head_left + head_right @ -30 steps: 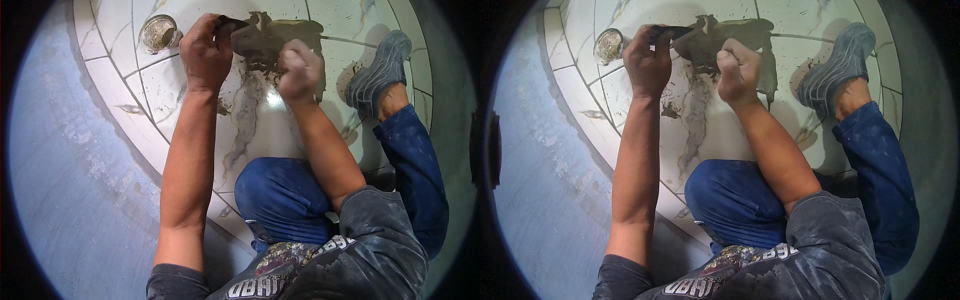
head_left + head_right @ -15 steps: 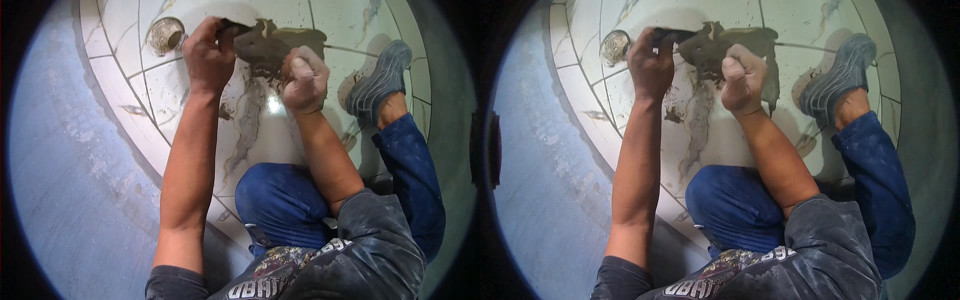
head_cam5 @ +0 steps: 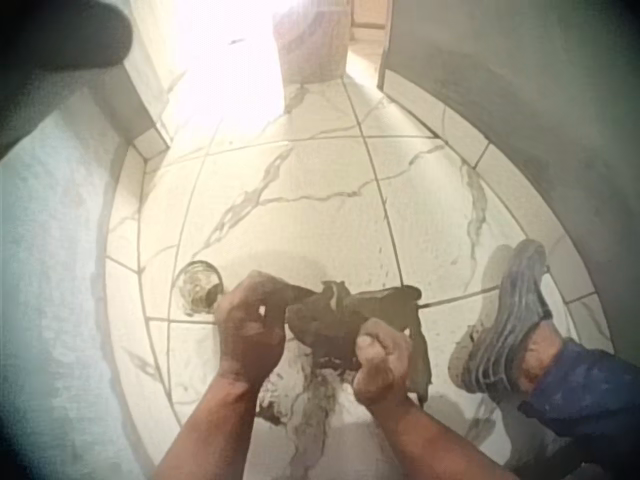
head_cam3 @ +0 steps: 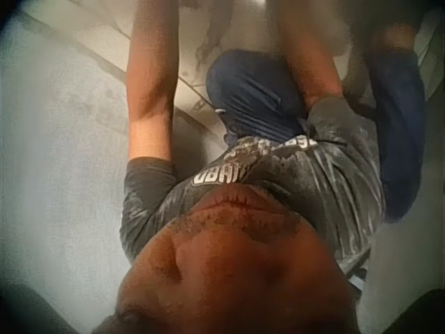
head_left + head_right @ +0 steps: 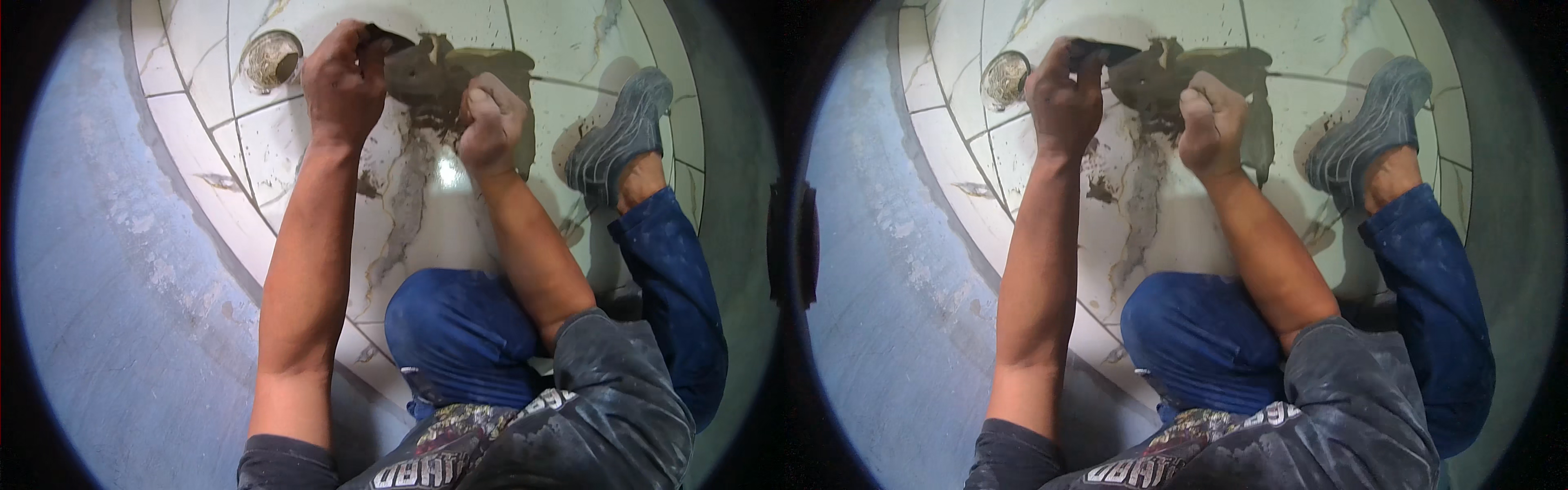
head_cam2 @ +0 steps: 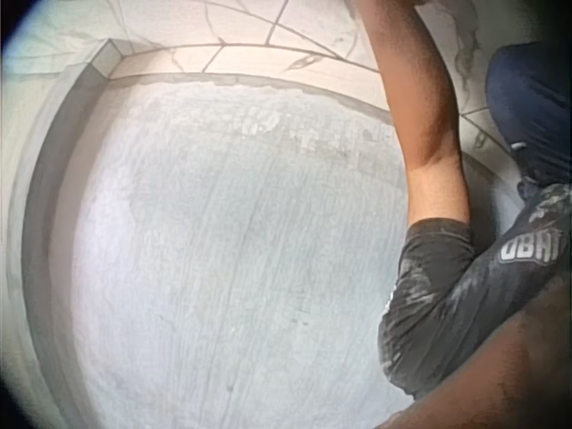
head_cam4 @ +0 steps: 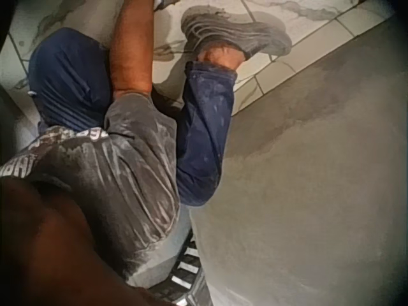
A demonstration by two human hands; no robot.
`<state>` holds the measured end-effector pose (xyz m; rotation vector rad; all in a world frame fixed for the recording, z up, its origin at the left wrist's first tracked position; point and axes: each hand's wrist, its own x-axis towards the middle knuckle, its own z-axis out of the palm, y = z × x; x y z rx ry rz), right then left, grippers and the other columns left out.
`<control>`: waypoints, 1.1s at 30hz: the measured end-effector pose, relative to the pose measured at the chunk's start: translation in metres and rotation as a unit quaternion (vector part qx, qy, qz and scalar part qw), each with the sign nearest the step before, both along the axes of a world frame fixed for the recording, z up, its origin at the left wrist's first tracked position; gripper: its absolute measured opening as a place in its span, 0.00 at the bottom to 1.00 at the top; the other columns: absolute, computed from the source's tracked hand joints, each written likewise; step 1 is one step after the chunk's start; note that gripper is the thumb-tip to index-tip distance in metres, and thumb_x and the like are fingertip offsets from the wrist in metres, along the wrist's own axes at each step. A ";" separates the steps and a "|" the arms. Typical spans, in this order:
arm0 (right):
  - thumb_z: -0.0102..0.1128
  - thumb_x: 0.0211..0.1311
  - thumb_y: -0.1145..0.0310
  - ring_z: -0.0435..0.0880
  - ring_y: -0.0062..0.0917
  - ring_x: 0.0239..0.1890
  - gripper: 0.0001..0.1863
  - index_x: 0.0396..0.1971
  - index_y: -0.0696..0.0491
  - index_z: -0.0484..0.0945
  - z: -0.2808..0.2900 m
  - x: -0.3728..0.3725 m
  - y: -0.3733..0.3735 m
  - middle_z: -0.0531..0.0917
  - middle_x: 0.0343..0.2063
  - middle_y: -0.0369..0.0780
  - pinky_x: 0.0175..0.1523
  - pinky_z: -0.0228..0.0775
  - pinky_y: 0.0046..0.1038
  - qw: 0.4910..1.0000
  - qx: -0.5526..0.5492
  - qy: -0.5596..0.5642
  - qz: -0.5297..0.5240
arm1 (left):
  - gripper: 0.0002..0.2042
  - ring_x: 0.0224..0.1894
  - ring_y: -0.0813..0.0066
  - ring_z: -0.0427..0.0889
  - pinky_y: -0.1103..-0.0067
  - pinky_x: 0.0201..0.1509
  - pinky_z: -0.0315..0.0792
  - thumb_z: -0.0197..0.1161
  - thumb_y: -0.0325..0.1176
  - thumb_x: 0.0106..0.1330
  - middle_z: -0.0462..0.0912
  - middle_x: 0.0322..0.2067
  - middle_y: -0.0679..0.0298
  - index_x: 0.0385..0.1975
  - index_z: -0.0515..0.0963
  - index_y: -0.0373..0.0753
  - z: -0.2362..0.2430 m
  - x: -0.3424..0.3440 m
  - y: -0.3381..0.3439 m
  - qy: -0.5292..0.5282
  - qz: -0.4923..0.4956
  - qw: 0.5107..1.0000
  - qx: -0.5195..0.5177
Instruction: Patching or grouting cracks and gaps in floor tiles using a small tool.
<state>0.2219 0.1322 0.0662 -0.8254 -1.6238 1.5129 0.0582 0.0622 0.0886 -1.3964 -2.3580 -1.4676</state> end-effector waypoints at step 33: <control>0.48 0.58 0.66 0.59 0.15 0.17 0.14 0.17 0.57 0.66 0.014 0.008 -0.006 0.63 0.13 0.33 0.23 0.51 0.22 0.998 0.026 0.031 0.043 | 0.02 0.30 0.74 0.84 0.80 0.37 0.75 0.62 0.21 0.62 0.85 0.27 0.62 0.32 0.78 0.35 0.008 0.000 -0.013 -0.069 -0.041 0.996 -0.026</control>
